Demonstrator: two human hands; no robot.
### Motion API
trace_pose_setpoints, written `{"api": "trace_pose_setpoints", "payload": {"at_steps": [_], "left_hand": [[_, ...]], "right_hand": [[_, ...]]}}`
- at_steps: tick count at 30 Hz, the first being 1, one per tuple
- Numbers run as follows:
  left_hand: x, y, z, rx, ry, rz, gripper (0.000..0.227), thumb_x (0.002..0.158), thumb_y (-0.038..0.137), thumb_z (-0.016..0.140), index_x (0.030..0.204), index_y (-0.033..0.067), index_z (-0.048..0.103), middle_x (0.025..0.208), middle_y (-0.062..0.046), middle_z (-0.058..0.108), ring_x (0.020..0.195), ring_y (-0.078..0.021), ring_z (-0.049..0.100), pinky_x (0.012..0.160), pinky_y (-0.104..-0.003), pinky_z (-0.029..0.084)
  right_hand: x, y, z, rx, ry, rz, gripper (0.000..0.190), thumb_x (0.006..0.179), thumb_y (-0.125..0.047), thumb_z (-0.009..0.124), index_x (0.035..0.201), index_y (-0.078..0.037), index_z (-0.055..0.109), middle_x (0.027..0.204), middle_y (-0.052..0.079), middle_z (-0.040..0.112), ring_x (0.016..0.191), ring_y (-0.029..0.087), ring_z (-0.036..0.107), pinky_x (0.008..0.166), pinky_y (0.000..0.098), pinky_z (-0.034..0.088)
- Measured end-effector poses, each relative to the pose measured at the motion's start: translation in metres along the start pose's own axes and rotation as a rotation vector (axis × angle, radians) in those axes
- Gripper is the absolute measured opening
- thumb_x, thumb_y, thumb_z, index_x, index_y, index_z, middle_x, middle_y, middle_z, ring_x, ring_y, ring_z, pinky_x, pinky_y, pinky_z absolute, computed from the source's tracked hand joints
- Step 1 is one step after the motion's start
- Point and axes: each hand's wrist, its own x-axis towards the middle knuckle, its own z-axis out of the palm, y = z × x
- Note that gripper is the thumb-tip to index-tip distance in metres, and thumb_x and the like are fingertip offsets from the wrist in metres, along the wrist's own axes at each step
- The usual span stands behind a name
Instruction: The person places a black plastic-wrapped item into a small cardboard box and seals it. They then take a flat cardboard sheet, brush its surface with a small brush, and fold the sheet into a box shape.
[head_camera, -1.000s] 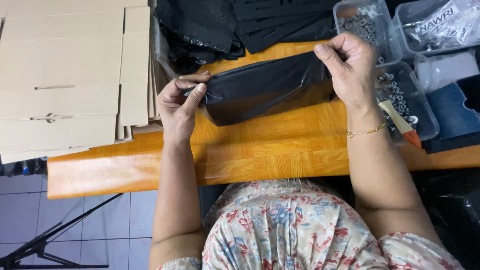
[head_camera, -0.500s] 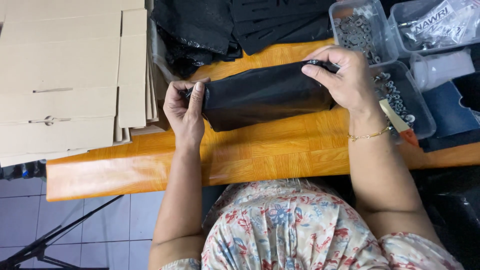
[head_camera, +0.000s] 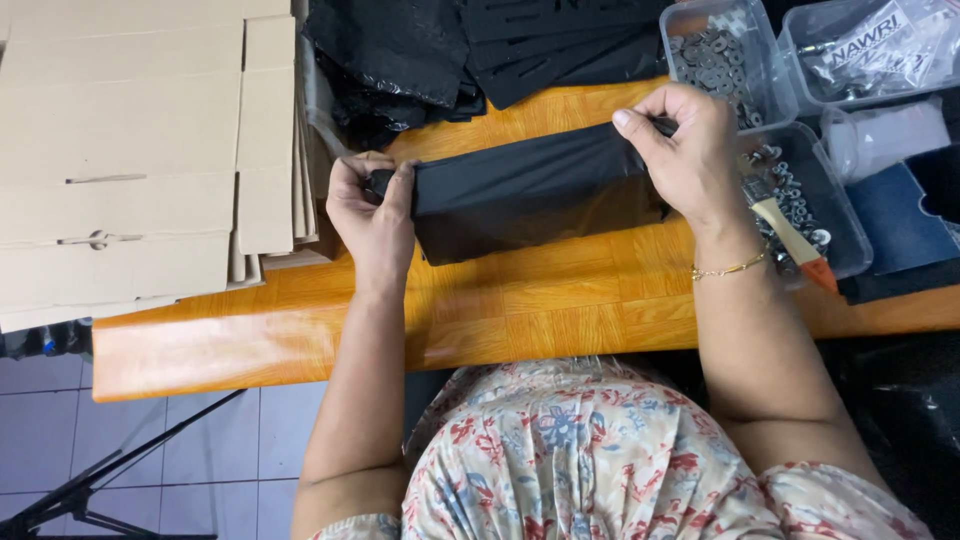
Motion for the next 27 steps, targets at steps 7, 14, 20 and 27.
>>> {"api": "trace_pose_setpoints", "payload": {"at_steps": [7, 14, 20, 27], "left_hand": [[-0.005, 0.072, 0.002, 0.544, -0.263, 0.455, 0.025, 0.095, 0.002, 0.060, 0.119, 0.0055, 0.063, 0.129, -0.019, 0.049, 0.123, -0.0353, 0.053, 0.110, -0.043, 0.042], [-0.010, 0.062, 0.018, 1.117, -0.820, 0.809, 0.072, 0.091, 0.059, 0.071, 0.143, 0.0121, 0.058, 0.134, -0.013, 0.063, 0.119, -0.0355, 0.060, 0.100, -0.049, 0.046], [0.004, 0.060, 0.004, 1.176, -0.875, 0.516, 0.092, 0.078, 0.070, 0.079, 0.150, 0.0175, 0.054, 0.116, -0.014, 0.062, 0.105, -0.0410, 0.058, 0.079, -0.056, 0.054], [0.011, 0.061, 0.003, 1.086, -0.927, 0.404, 0.083, 0.077, 0.070, 0.081, 0.134, 0.0145, 0.057, 0.111, -0.016, 0.061, 0.099, -0.0432, 0.060, 0.074, -0.057, 0.053]], "right_hand": [[0.001, 0.001, 0.002, 0.100, 0.001, 0.084, 0.016, 0.100, 0.004, 0.077, 0.105, -0.003, 0.063, 0.095, 0.007, 0.070, 0.086, 0.014, 0.065, 0.082, 0.0256, 0.053], [0.002, -0.007, -0.003, 0.082, -0.050, -0.002, 0.011, 0.101, 0.010, 0.072, 0.102, -0.001, 0.068, 0.097, 0.009, 0.069, 0.088, 0.017, 0.065, 0.081, 0.0270, 0.055], [0.007, -0.003, -0.015, 0.112, -0.173, 0.175, 0.013, 0.101, 0.002, 0.063, 0.107, -0.006, 0.072, 0.101, 0.004, 0.074, 0.093, 0.010, 0.067, 0.086, 0.0232, 0.050], [0.010, 0.004, -0.011, 0.109, -0.181, 0.315, 0.015, 0.100, -0.007, 0.062, 0.104, -0.011, 0.076, 0.091, -0.003, 0.071, 0.082, 0.005, 0.057, 0.078, 0.0204, 0.044]]}}
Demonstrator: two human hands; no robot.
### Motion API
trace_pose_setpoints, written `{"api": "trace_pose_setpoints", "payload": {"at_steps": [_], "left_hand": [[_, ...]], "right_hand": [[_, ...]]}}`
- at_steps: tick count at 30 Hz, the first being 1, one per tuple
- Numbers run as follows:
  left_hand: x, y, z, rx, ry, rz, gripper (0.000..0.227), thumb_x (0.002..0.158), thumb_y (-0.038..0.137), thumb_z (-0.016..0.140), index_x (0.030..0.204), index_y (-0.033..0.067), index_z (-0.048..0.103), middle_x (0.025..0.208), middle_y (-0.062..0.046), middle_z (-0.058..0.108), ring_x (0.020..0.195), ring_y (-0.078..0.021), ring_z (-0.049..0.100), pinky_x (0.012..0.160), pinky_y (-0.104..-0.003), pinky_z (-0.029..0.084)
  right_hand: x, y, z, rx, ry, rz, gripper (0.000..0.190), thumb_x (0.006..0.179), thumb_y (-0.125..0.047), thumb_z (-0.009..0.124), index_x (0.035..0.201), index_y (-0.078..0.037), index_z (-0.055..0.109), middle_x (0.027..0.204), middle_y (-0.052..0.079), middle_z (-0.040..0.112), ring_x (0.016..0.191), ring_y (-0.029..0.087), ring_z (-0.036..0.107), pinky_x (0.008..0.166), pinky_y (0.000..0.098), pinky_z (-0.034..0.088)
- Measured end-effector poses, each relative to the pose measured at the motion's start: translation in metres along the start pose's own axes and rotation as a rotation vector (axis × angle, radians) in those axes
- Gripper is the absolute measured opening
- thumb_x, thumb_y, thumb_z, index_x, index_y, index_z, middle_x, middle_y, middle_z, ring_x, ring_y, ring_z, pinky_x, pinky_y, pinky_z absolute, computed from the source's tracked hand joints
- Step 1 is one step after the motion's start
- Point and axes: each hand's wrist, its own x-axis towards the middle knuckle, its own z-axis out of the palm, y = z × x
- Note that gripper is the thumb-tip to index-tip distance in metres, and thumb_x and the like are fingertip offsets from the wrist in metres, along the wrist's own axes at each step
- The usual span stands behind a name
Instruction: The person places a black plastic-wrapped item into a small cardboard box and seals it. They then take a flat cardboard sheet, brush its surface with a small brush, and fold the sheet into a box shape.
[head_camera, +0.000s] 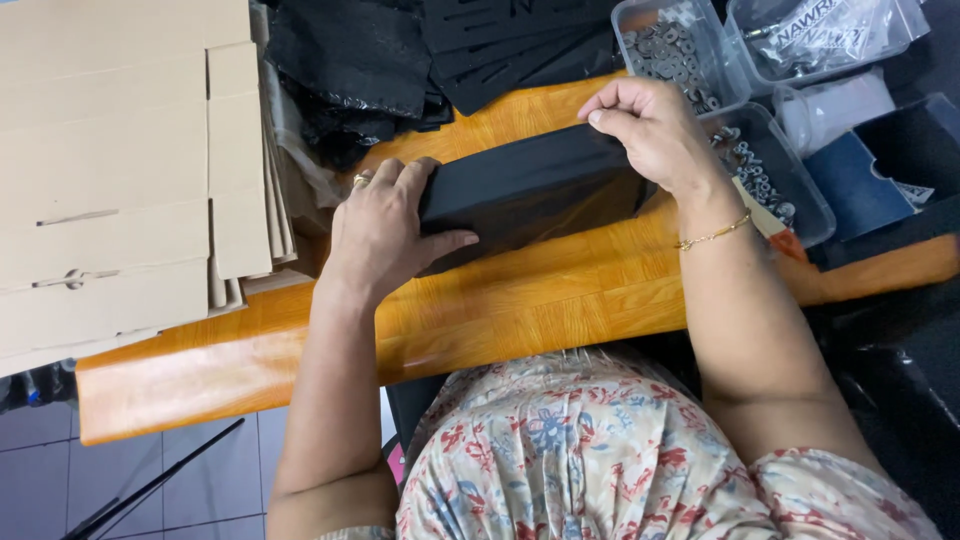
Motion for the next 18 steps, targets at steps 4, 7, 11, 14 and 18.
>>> {"api": "trace_pose_setpoints", "payload": {"at_steps": [4, 7, 11, 14, 18], "left_hand": [[0.001, -0.001, 0.003, 0.033, 0.015, -0.016, 0.089, 0.075, 0.078, 0.078, 0.129, 0.0101, 0.057, 0.112, -0.017, 0.062, 0.101, -0.0443, 0.060, 0.073, -0.059, 0.053], [0.000, 0.003, 0.002, 0.042, 0.022, -0.037, 0.085, 0.077, 0.080, 0.074, 0.123, 0.0101, 0.058, 0.110, -0.016, 0.064, 0.100, -0.0433, 0.061, 0.072, -0.059, 0.054], [0.004, 0.000, 0.003, 0.036, 0.071, -0.005, 0.080, 0.081, 0.078, 0.073, 0.116, 0.0072, 0.060, 0.106, -0.018, 0.067, 0.099, -0.0439, 0.062, 0.073, -0.058, 0.054], [0.010, -0.003, 0.003, -0.002, 0.036, -0.049, 0.075, 0.080, 0.079, 0.073, 0.104, 0.0089, 0.058, 0.102, -0.015, 0.067, 0.097, -0.0423, 0.063, 0.070, -0.057, 0.053], [0.016, -0.004, -0.005, -0.071, 0.004, -0.157, 0.071, 0.082, 0.078, 0.069, 0.098, 0.0098, 0.064, 0.090, -0.016, 0.071, 0.087, -0.0418, 0.068, 0.068, -0.054, 0.051]], "right_hand": [[0.002, 0.003, 0.002, 0.001, -0.001, 0.017, 0.015, 0.098, -0.011, 0.062, 0.101, -0.013, 0.076, 0.092, -0.004, 0.070, 0.083, 0.006, 0.054, 0.080, 0.0219, 0.041], [0.003, 0.008, 0.002, 0.023, 0.004, 0.021, 0.017, 0.097, -0.011, 0.059, 0.100, -0.012, 0.075, 0.096, -0.003, 0.071, 0.088, 0.007, 0.056, 0.084, 0.0232, 0.041], [0.006, 0.020, 0.005, 0.129, 0.064, 0.037, 0.016, 0.097, -0.013, 0.058, 0.099, -0.012, 0.074, 0.097, -0.001, 0.072, 0.092, 0.008, 0.061, 0.086, 0.0222, 0.046], [0.007, 0.016, 0.005, 0.314, 0.109, -0.007, 0.033, 0.106, -0.043, 0.056, 0.104, -0.013, 0.068, 0.102, 0.002, 0.070, 0.094, 0.015, 0.069, 0.098, 0.0302, 0.057], [-0.009, -0.010, -0.001, 0.662, 0.206, 0.256, 0.082, 0.080, -0.074, 0.048, 0.129, -0.009, 0.061, 0.109, 0.010, 0.073, 0.105, 0.022, 0.071, 0.087, 0.0352, 0.059]]}}
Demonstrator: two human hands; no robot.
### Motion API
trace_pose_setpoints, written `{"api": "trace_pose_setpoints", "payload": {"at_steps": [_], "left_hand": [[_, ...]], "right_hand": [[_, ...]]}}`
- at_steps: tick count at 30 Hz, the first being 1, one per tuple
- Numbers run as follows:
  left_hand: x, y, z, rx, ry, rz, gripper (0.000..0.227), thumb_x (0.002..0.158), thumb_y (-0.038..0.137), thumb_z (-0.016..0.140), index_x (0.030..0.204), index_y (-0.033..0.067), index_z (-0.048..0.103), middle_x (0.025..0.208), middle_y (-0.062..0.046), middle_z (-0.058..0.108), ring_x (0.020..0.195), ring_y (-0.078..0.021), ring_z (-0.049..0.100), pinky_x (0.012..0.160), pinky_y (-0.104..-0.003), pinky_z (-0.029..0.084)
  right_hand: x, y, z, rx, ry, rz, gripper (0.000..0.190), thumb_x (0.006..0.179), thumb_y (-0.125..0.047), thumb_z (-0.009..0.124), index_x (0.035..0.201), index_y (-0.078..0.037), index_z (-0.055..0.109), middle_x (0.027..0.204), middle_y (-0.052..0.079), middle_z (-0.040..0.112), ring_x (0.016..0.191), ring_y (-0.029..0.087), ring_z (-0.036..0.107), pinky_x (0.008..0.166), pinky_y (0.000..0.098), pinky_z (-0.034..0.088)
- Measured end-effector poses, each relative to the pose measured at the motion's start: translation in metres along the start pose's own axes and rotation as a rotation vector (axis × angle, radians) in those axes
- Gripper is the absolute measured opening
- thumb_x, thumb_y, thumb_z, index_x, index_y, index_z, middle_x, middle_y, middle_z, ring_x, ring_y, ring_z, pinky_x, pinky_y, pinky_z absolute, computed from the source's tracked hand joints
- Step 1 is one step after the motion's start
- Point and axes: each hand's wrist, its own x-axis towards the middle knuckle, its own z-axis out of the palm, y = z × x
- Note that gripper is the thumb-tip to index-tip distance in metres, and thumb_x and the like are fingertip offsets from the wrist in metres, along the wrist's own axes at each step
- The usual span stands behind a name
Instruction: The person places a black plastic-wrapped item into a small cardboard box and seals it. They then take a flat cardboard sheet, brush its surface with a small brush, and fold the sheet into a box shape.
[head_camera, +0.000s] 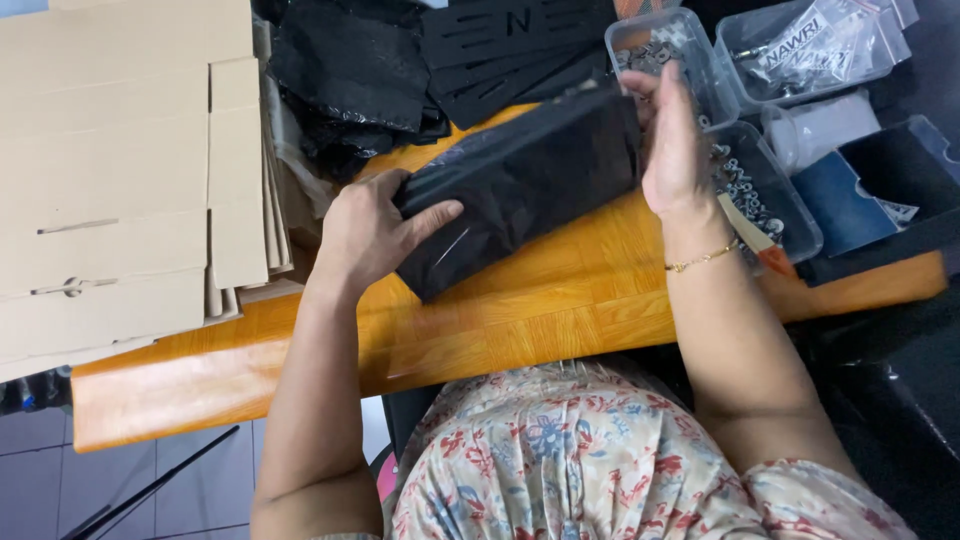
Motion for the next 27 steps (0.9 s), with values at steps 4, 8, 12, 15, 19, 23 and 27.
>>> {"api": "trace_pose_setpoints", "payload": {"at_steps": [4, 8, 12, 15, 19, 23, 27], "left_hand": [[-0.003, 0.014, -0.013, -0.582, -0.095, -0.463, 0.058, 0.080, 0.067, 0.063, 0.105, 0.0149, 0.074, 0.094, -0.001, 0.071, 0.091, -0.0148, 0.064, 0.076, -0.031, 0.048], [-0.006, 0.013, 0.030, -0.951, 0.184, -0.580, 0.059, 0.086, 0.067, 0.074, 0.088, 0.0073, 0.073, 0.067, -0.011, 0.066, 0.070, -0.0221, 0.072, 0.060, -0.033, 0.061], [-0.018, 0.043, 0.058, -1.101, 0.182, -0.543, 0.055, 0.092, 0.057, 0.071, 0.094, 0.0022, 0.068, 0.069, -0.012, 0.062, 0.064, -0.0197, 0.067, 0.053, -0.032, 0.059], [-0.036, 0.054, 0.089, -1.098, 0.140, -0.470, 0.049, 0.096, 0.051, 0.070, 0.096, 0.0017, 0.068, 0.069, -0.013, 0.063, 0.066, -0.0198, 0.065, 0.055, -0.032, 0.057], [-0.056, 0.079, 0.093, -1.101, 0.018, -0.272, 0.044, 0.104, 0.048, 0.059, 0.106, 0.0052, 0.066, 0.079, -0.010, 0.058, 0.079, -0.0199, 0.058, 0.070, -0.033, 0.053], [-0.063, 0.116, 0.060, -1.126, -0.219, -0.139, 0.049, 0.108, 0.051, 0.042, 0.118, 0.0075, 0.063, 0.096, -0.013, 0.060, 0.099, -0.0250, 0.060, 0.086, -0.041, 0.055], [-0.052, 0.155, 0.044, -1.139, -0.491, -0.058, 0.068, 0.107, 0.053, 0.031, 0.139, -0.0002, 0.059, 0.140, -0.033, 0.058, 0.139, -0.0454, 0.049, 0.119, -0.053, 0.035]], "right_hand": [[-0.030, 0.013, -0.015, 0.087, 0.033, -0.086, 0.091, 0.079, -0.077, 0.050, 0.144, -0.013, 0.041, 0.124, 0.008, 0.058, 0.110, 0.019, 0.058, 0.088, 0.0309, 0.046], [-0.076, 0.050, -0.012, 0.158, -0.285, -0.159, 0.106, 0.090, -0.063, 0.067, 0.165, -0.012, 0.013, 0.152, 0.030, 0.040, 0.136, 0.039, 0.045, 0.114, 0.0524, 0.036], [-0.096, 0.050, 0.028, 0.139, -0.360, -0.135, 0.131, 0.074, -0.051, 0.087, 0.167, -0.018, 0.001, 0.154, 0.022, 0.040, 0.136, 0.030, 0.046, 0.115, 0.0443, 0.038], [-0.090, 0.053, 0.030, 0.214, -0.346, -0.156, 0.116, 0.073, -0.016, 0.092, 0.163, -0.014, 0.019, 0.149, 0.015, 0.049, 0.133, 0.024, 0.053, 0.117, 0.0389, 0.042], [-0.100, 0.062, 0.008, 0.408, -0.199, -0.068, 0.064, 0.081, -0.007, 0.080, 0.141, -0.001, 0.057, 0.125, 0.022, 0.069, 0.113, 0.034, 0.071, 0.100, 0.0507, 0.058], [-0.126, 0.051, -0.011, 0.468, -0.130, -0.092, 0.078, 0.075, 0.002, 0.080, 0.148, -0.001, 0.050, 0.138, 0.021, 0.063, 0.126, 0.033, 0.064, 0.111, 0.0527, 0.051], [-0.160, 0.048, -0.045, 0.493, -0.048, -0.127, 0.076, 0.076, -0.006, 0.079, 0.146, 0.000, 0.050, 0.139, 0.019, 0.063, 0.134, 0.033, 0.059, 0.116, 0.0526, 0.048]]}}
